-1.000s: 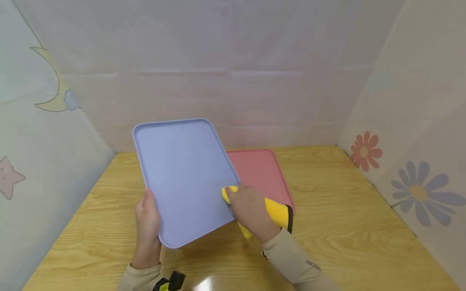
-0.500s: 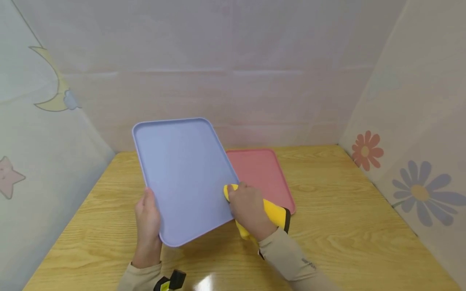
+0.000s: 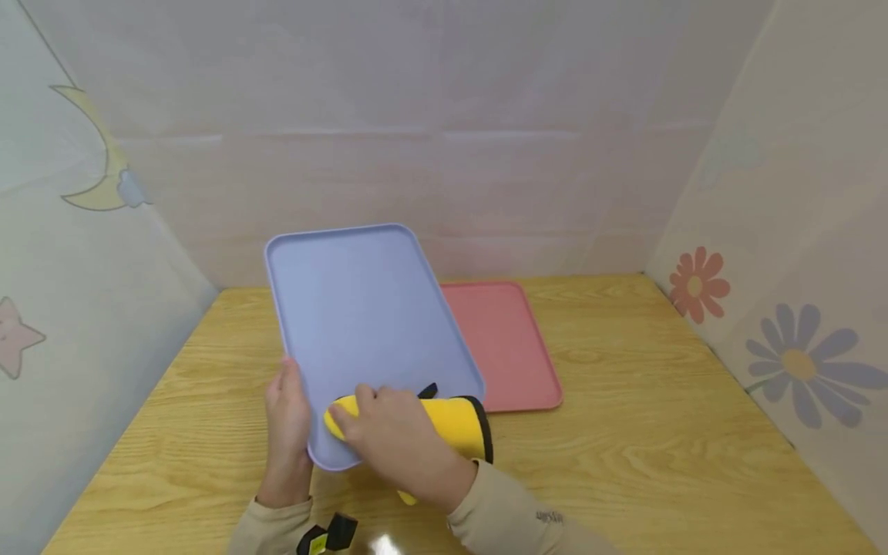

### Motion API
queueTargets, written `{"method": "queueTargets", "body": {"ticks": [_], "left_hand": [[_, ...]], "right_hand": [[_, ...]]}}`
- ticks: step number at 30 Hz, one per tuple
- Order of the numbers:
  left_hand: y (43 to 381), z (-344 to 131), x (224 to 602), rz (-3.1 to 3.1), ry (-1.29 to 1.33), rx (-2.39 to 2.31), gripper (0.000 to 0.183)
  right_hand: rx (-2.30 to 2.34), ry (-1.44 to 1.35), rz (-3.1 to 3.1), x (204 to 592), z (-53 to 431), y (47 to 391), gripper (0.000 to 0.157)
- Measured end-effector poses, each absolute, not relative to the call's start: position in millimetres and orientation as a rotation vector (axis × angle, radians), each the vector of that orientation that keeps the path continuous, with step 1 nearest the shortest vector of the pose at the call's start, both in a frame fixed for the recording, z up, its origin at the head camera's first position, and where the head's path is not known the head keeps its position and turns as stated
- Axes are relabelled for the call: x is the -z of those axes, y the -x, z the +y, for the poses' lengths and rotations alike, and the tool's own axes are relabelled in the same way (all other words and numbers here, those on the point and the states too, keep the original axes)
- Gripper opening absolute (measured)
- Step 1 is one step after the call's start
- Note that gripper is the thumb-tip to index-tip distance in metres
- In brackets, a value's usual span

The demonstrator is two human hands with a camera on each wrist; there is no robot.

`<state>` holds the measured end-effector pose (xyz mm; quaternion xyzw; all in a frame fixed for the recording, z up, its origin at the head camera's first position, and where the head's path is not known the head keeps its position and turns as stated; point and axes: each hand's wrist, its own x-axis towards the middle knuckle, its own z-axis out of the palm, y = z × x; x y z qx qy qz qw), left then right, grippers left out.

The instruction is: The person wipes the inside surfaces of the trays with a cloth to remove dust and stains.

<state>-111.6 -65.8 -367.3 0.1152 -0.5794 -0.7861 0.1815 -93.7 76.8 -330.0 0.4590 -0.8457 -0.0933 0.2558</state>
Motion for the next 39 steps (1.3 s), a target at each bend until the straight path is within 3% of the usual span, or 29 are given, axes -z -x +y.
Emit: {"method": "queueTargets", "body": {"ticks": [21, 39], "left_hand": [[111.3, -69.6, 365.9, -1.639, -0.286, 2.283, 0.048], [107.0, -83.5, 363.9, -1.728, -0.366, 2.264, 0.053]], "right_hand": [[0.475, -1.392, -2.262, 321.0, 85.7, 76.0, 0.032], [0.569, -1.243, -2.389, 326.3, 152.9, 94.2, 0.044]]}}
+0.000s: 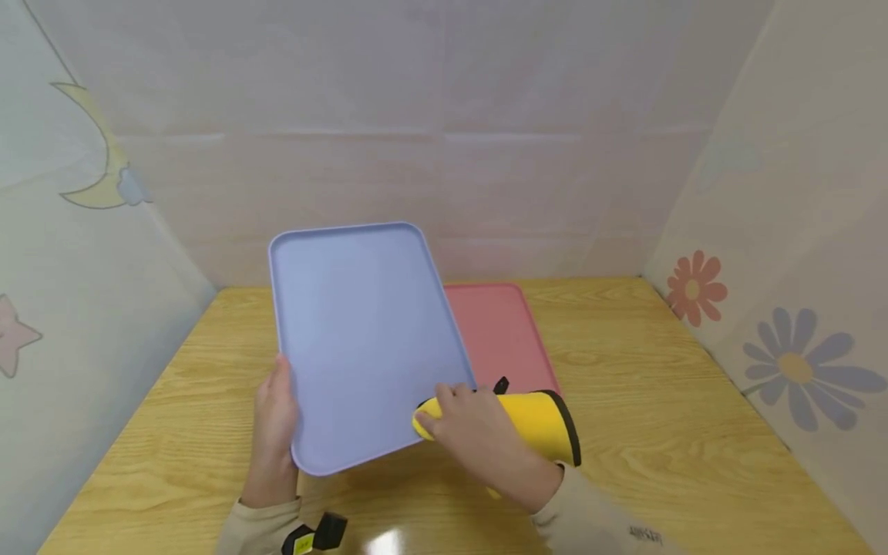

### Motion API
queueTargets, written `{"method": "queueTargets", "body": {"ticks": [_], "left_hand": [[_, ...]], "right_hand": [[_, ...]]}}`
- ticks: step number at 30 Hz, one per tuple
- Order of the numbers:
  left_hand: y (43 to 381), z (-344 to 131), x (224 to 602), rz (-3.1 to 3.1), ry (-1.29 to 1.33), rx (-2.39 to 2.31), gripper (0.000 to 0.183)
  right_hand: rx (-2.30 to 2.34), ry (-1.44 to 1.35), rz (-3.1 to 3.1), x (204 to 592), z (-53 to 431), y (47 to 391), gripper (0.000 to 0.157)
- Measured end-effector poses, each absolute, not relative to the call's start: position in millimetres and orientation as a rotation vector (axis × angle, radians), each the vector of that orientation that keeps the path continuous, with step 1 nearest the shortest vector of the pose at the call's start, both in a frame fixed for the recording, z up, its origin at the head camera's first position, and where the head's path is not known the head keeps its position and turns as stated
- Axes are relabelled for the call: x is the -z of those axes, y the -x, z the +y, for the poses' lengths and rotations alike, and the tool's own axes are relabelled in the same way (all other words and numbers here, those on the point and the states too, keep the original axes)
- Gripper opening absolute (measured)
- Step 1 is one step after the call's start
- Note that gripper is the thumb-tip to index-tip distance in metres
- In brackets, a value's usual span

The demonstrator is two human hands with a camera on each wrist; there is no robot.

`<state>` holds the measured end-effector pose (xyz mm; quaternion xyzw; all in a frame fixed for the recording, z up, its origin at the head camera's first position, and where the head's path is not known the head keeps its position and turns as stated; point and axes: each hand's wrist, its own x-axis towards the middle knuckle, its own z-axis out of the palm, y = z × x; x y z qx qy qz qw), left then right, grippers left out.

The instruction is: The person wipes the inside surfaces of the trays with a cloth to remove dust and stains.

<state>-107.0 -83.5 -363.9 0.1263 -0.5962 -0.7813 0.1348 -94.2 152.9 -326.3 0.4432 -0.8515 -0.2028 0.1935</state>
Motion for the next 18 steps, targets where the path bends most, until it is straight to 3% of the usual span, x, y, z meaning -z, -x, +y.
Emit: {"method": "queueTargets", "body": {"ticks": [8, 18], "left_hand": [[106.8, -86.6, 362.1, -1.751, -0.368, 2.248, 0.052], [106.8, -86.4, 362.7, -1.79, -0.346, 2.247, 0.05]], "right_hand": [[0.523, -1.16, -2.437, 333.6, 175.8, 104.2, 0.042], [0.515, -1.087, -2.551, 335.5, 174.8, 107.0, 0.024]]}}
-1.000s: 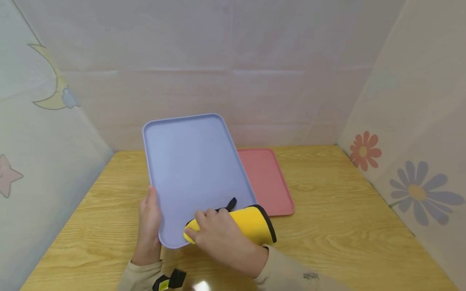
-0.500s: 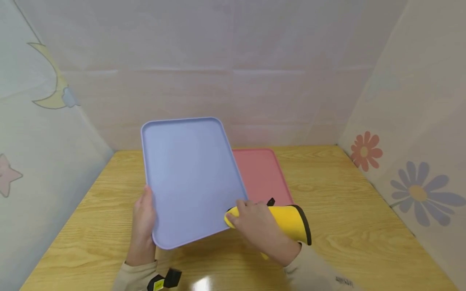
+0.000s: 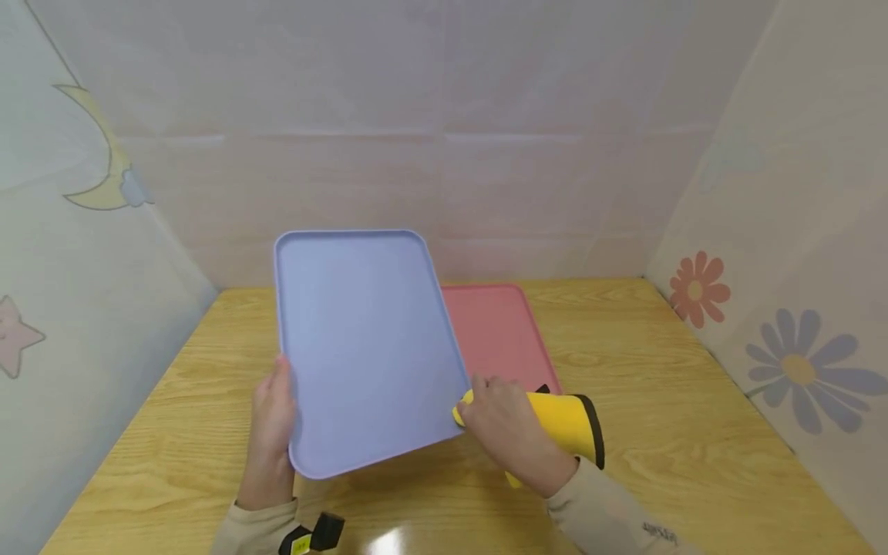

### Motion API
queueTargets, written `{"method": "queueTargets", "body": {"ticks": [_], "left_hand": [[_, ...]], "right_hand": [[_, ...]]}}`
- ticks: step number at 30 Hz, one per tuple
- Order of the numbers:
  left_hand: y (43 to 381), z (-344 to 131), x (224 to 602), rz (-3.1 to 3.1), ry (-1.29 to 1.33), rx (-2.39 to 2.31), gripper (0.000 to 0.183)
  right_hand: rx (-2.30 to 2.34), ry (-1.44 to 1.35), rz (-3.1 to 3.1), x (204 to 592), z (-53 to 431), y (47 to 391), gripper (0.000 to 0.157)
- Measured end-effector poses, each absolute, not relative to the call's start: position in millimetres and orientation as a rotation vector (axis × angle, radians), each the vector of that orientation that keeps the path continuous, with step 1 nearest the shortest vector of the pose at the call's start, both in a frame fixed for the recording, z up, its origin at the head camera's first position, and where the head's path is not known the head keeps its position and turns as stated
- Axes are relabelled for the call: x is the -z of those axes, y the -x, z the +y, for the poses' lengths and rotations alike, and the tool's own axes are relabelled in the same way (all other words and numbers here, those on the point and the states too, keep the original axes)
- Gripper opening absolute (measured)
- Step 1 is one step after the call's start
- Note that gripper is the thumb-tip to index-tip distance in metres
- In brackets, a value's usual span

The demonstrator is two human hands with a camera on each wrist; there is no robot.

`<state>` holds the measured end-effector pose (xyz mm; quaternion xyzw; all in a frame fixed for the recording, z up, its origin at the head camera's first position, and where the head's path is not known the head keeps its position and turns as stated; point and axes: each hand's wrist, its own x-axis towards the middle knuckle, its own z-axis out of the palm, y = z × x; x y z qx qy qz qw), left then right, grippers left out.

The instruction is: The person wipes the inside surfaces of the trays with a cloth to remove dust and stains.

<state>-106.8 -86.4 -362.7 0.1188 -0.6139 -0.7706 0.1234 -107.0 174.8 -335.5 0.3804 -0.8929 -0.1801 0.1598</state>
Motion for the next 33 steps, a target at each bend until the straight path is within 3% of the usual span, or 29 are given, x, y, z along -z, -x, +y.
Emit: {"method": "queueTargets", "body": {"ticks": [6, 14, 24, 33], "left_hand": [[110.9, -87.8, 363.4, -1.88, -0.325, 2.172, 0.05], [124.8, -105.2, 369.9, -2.039, -0.419, 2.054, 0.054], [148.8, -136.7, 383.5, -2.2, -0.426, 1.922, 0.061], [175.5, -165.7, 406.9, -2.244, -0.507, 2.075, 0.068]], "right_hand": [[0.493, -1.081, -2.563, 344.7, 177.9, 110.0, 0.027], [-0.02, -1.019, -2.638, 354.8, 194.8, 111.9, 0.041], [-0.212, -0.884, -2.654, 350.2, 202.9, 106.4, 0.041], [-0.261, -0.842, -2.696, 353.9, 208.9, 105.0, 0.04]]}}
